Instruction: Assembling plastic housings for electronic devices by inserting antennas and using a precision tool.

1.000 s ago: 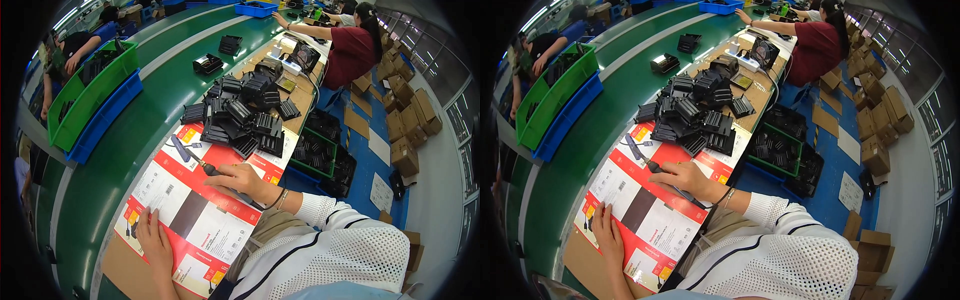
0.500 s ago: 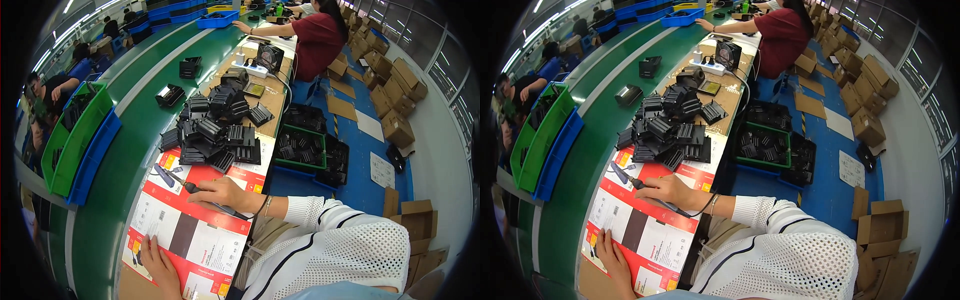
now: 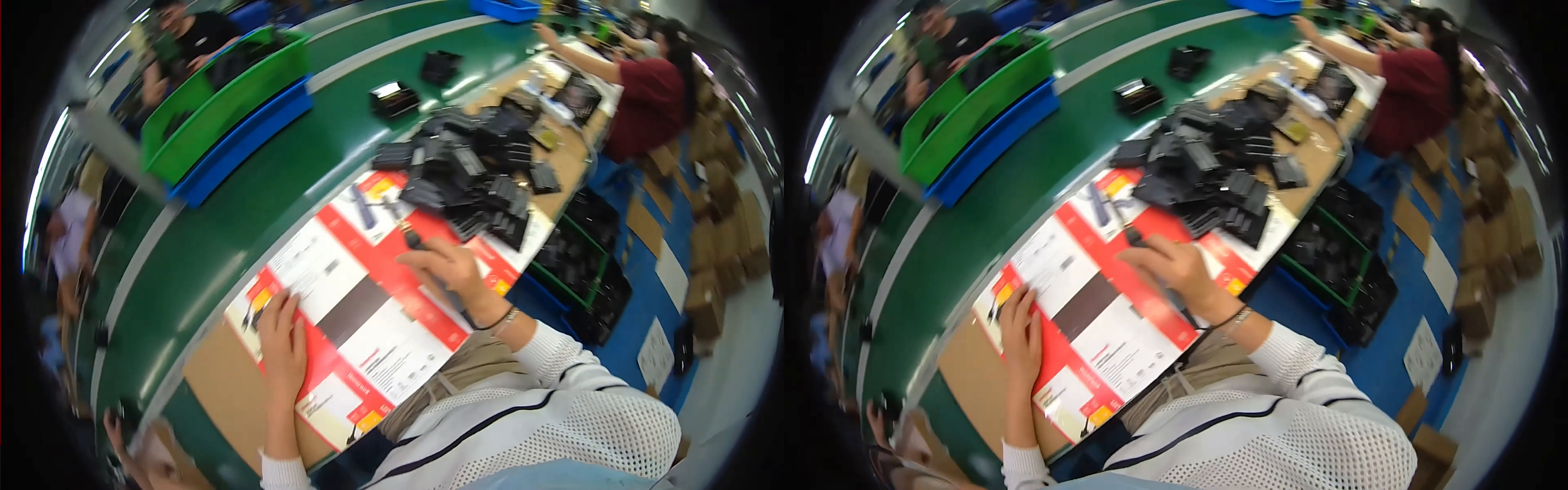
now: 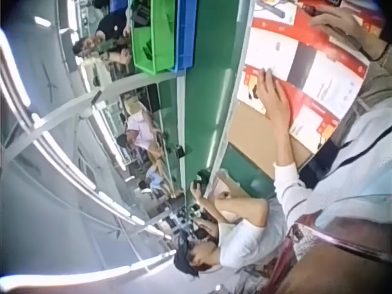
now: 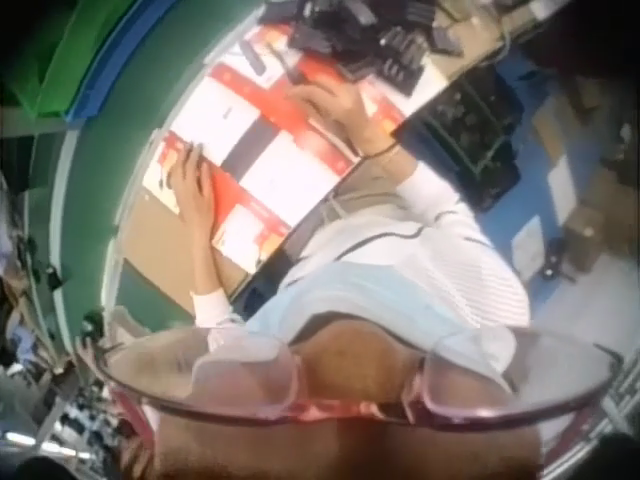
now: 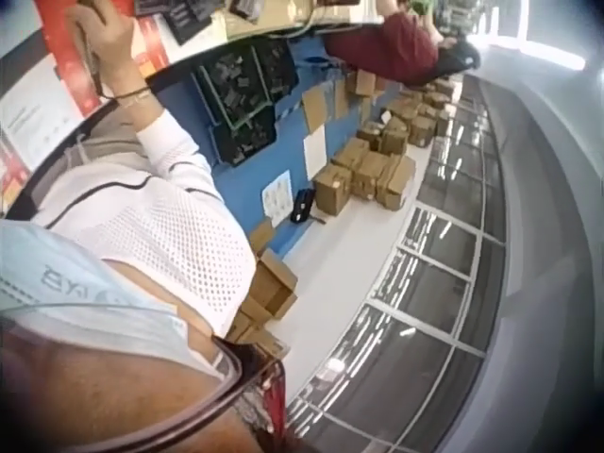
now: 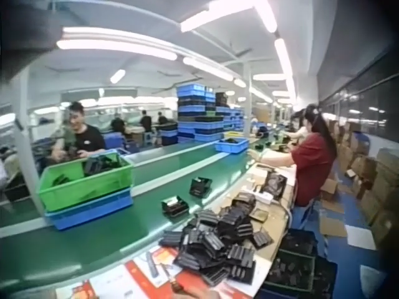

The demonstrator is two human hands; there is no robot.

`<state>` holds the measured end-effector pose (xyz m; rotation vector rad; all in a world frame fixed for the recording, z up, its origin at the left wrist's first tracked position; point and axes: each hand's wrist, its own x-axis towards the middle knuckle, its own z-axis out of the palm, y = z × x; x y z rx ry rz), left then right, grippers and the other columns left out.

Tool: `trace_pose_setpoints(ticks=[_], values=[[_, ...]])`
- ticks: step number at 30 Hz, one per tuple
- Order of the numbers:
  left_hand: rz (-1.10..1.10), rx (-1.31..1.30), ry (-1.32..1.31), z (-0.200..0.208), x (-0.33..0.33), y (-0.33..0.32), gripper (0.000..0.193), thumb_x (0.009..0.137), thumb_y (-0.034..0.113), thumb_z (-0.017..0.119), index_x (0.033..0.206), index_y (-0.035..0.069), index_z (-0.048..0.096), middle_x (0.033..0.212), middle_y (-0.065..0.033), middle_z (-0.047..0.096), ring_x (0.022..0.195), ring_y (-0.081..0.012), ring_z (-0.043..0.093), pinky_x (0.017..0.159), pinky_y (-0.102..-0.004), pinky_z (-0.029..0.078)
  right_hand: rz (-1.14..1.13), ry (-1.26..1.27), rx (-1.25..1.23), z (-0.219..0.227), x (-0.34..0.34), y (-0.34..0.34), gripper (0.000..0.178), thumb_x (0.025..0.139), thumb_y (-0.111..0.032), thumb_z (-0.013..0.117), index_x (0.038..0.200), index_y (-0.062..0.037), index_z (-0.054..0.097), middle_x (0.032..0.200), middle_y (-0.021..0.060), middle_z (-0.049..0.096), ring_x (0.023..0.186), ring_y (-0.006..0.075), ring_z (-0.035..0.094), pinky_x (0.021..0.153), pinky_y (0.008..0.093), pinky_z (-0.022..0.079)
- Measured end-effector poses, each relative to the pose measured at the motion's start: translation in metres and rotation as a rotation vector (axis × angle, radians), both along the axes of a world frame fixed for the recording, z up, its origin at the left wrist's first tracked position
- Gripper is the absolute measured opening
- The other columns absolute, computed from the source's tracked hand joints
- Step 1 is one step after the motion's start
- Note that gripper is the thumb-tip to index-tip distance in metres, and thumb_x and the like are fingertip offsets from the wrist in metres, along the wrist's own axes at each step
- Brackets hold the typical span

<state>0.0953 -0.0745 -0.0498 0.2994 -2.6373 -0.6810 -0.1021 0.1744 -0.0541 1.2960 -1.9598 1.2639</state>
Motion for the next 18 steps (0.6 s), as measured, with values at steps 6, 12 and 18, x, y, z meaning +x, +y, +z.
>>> trace_pose_setpoints(ticks=[6,12,18], values=[[0.107,0.275,0.080,0.020,-0.016,-0.003,0.027,0.100,0.006,0.055,0.125,0.000,0.063,0.132,-0.0162,0.061,0.120,-0.0313,0.059,0.099,-0.0374,0.047,-0.004,-0.034,-0.009,0.002,0.002,0.003,0.031,0.076,0.003,0.076,0.103,-0.0124,0.073,0.078,0.0060,0.055,0.054,0.0203,0.057,0.047,0.0313,0.046],[-0.080,0.126,0.185,0.027,-0.115,-0.019,0.022,0.100,0.008,0.054,0.117,0.000,0.066,0.124,-0.0175,0.064,0.114,-0.0343,0.062,0.095,-0.0378,0.049,-0.004,-0.059,-0.055,0.003,-0.001,0.004,0.032,0.076,0.004,0.076,0.104,-0.0100,0.073,0.077,0.0068,0.054,0.053,0.0204,0.056,0.047,0.0304,0.045],[-0.225,-0.114,0.266,0.016,-0.279,-0.026,0.024,0.098,0.014,0.058,0.118,0.003,0.066,0.128,-0.0152,0.064,0.114,-0.0326,0.064,0.098,-0.0376,0.049,0.008,-0.065,-0.126,0.004,-0.004,0.003,0.034,0.075,0.006,0.075,0.106,-0.0097,0.073,0.077,0.0068,0.054,0.054,0.0201,0.055,0.047,0.0300,0.044]])
